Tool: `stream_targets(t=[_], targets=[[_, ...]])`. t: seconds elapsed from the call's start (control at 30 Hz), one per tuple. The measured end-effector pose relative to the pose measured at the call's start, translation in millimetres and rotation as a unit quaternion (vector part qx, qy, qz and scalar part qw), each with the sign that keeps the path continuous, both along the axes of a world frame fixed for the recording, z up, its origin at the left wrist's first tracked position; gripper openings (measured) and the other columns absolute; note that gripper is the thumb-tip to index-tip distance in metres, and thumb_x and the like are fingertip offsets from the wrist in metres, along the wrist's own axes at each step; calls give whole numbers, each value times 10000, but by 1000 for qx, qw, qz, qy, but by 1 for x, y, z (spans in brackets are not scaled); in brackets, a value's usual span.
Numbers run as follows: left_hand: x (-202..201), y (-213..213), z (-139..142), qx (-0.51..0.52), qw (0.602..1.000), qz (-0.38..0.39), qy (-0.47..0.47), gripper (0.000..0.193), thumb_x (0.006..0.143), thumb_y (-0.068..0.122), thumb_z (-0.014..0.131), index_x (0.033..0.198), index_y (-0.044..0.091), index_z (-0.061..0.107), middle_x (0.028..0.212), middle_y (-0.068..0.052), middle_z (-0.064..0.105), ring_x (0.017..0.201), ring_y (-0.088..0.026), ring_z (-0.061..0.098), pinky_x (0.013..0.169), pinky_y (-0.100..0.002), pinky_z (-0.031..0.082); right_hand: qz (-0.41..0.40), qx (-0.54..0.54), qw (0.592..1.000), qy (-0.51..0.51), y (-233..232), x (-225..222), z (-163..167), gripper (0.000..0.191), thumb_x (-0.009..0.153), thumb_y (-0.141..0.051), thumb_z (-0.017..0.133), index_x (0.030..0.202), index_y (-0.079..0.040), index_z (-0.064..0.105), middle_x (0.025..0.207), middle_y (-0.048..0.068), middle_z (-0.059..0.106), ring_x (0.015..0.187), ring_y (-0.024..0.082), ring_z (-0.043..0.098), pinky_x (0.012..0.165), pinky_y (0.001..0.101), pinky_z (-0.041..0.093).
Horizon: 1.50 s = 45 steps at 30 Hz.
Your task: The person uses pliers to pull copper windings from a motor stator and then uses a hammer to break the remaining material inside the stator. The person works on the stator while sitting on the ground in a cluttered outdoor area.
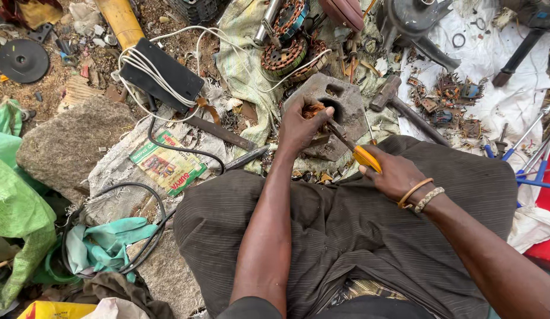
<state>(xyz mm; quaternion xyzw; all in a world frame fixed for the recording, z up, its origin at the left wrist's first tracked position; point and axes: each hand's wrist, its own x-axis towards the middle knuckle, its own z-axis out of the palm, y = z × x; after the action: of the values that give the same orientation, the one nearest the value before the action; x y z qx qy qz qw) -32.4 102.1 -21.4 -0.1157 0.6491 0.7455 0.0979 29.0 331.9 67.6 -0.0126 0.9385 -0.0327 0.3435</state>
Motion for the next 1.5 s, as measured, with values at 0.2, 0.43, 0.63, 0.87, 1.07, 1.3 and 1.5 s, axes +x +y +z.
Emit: stream_targets(t=[0.2, 0.43, 0.63, 0.87, 1.07, 1.3, 1.5], targets=[[-1, 6, -11, -43, 999, 20, 18, 420, 759, 432, 867, 956, 107, 688, 890, -41, 770, 807, -142, 742, 752, -330, 589, 28, -51, 998, 6, -5, 0, 11, 601, 998, -509, 542, 1534, -280, 393, 1147, 236, 719, 998, 432, 698, 881, 536, 540], [-5, 8, -12, -4, 1000, 18, 9, 460, 743, 474, 844, 964, 106, 680, 866, -46, 787, 792, -137, 762, 758, -326, 603, -152, -189, 966, -90, -8, 4, 10, 675, 948, -448, 546, 1573, -336, 316, 1380, 182, 565, 1214, 377, 625, 936, 497, 595], [-4, 9, -12, -59, 998, 28, 16, 470, 771, 513, 825, 960, 101, 700, 922, -63, 771, 846, -165, 733, 780, -358, 578, 41, 66, 995, 63, -15, 15, 6, 698, 1007, -407, 542, 1631, -348, 235, 1353, 312, 470, 1247, 469, 553, 1079, 549, 479], [1, 17, -11, -79, 992, 73, 61, 425, 821, 486, 799, 938, 98, 670, 922, -59, 721, 871, -184, 708, 795, -382, 572, 178, 148, 956, 178, -39, 14, 31, 803, 880, -252, 627, 1610, -249, 292, 1223, 347, 515, 1227, 496, 521, 978, 559, 488], [11, 24, -13, -148, 980, 103, 88, 435, 878, 492, 756, 986, 93, 618, 934, -73, 679, 897, -216, 687, 812, -414, 545, 241, 258, 924, 148, -57, 1, 65, 561, 960, -246, 553, 1504, -193, 428, 977, 185, 635, 924, 353, 674, 897, 566, 524], [13, 27, -13, -169, 970, 120, 130, 416, 912, 519, 708, 972, 117, 616, 906, -46, 690, 876, -224, 699, 815, -421, 554, 166, 178, 970, -30, -49, -40, 71, 406, 984, -286, 528, 1383, -219, 566, 860, 100, 722, 701, 227, 678, 679, 395, 527], [17, 29, -15, -195, 965, 144, 99, 518, 907, 622, 648, 967, 109, 611, 874, -51, 678, 836, -236, 699, 780, -419, 555, -100, -65, 974, -195, 7, -56, 25, 406, 1025, -414, 587, 1084, -32, 709, 744, 131, 700, 565, 172, 629, 567, 364, 541]])
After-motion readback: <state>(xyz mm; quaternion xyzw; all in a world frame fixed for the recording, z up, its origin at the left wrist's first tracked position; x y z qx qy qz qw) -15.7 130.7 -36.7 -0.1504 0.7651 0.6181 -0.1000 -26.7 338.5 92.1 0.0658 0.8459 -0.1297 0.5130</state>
